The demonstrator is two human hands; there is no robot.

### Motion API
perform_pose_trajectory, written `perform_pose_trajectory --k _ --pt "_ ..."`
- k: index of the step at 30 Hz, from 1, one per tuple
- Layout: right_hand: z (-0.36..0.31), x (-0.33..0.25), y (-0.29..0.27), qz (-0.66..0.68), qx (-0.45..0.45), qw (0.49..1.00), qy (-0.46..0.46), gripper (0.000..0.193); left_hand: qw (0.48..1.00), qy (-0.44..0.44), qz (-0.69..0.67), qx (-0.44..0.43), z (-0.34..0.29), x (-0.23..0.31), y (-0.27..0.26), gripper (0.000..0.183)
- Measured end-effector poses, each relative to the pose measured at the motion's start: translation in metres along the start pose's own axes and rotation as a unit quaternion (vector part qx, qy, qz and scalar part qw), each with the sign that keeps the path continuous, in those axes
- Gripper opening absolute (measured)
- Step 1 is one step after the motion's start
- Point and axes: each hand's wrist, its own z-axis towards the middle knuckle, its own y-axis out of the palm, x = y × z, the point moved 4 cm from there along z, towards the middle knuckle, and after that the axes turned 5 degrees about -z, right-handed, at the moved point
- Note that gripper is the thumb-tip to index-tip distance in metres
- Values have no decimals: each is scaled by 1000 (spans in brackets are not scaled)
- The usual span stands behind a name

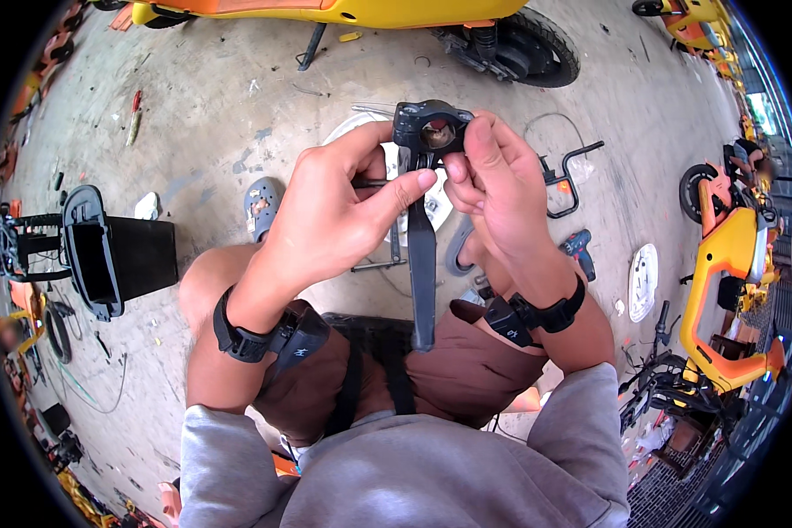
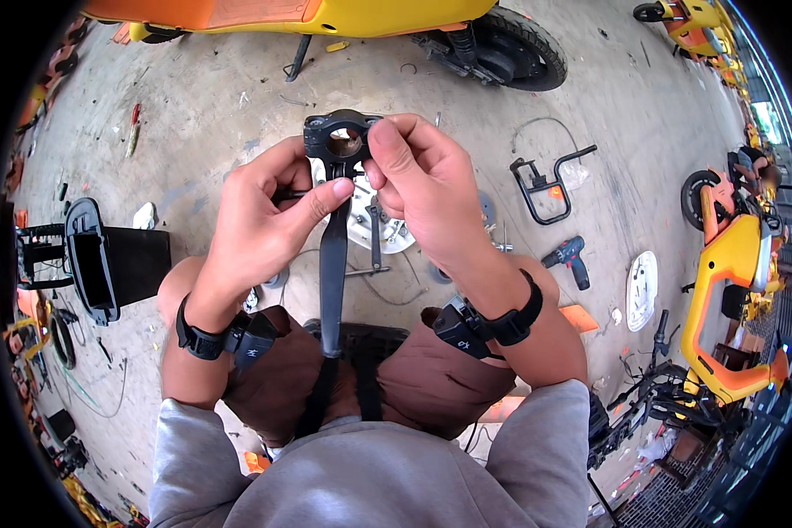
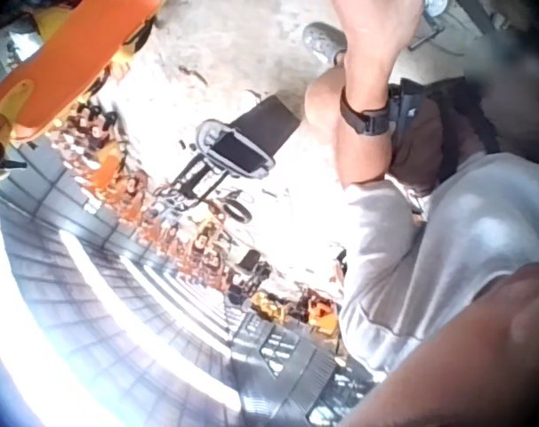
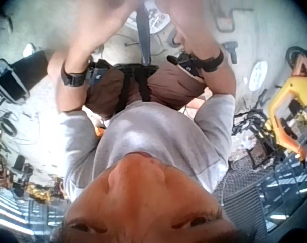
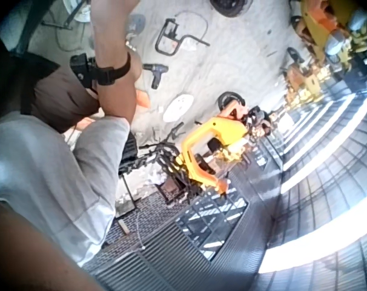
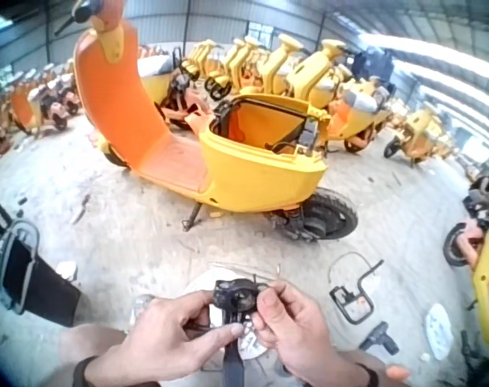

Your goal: The person uses a pair of pliers and their hands to assemble a motorcycle brake or clutch lever into a black plastic housing. They carefully position metal pins and small components within the assembly while sitting on the floor.

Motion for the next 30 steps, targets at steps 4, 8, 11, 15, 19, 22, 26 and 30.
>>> perform_pose_trajectory --k 4,8,11,15,19,22,26,30 --pt "-2 -11 2 20 -60 996 -56 34 981 12 -192 -34 -2 -1 -8 35" --pt "-6 -17 8 -10 -88 994 -69 37 956 -10 -286 -62 -2 0 -9 33" --pt "-7 -15 8 -15 -87 994 -68 41 952 8 -300 -65 -2 -3 -9 33" --pt "-6 -15 9 -76 -50 994 -55 39 959 9 -272 -74 -3 2 -7 34" --pt "-7 -11 9 -55 -39 995 -72 39 965 4 -253 -75 -3 -2 -7 33" --pt "-6 -9 7 -71 -41 993 -80 40 967 6 -246 -67 -3 -1 -6 34" --pt "-7 -15 7 -124 -51 987 -87 42 972 6 -224 -66 -4 -1 -8 36" --pt "-6 -21 6 -118 -77 988 -66 41 979 -5 -200 -50 -5 -1 -6 37"
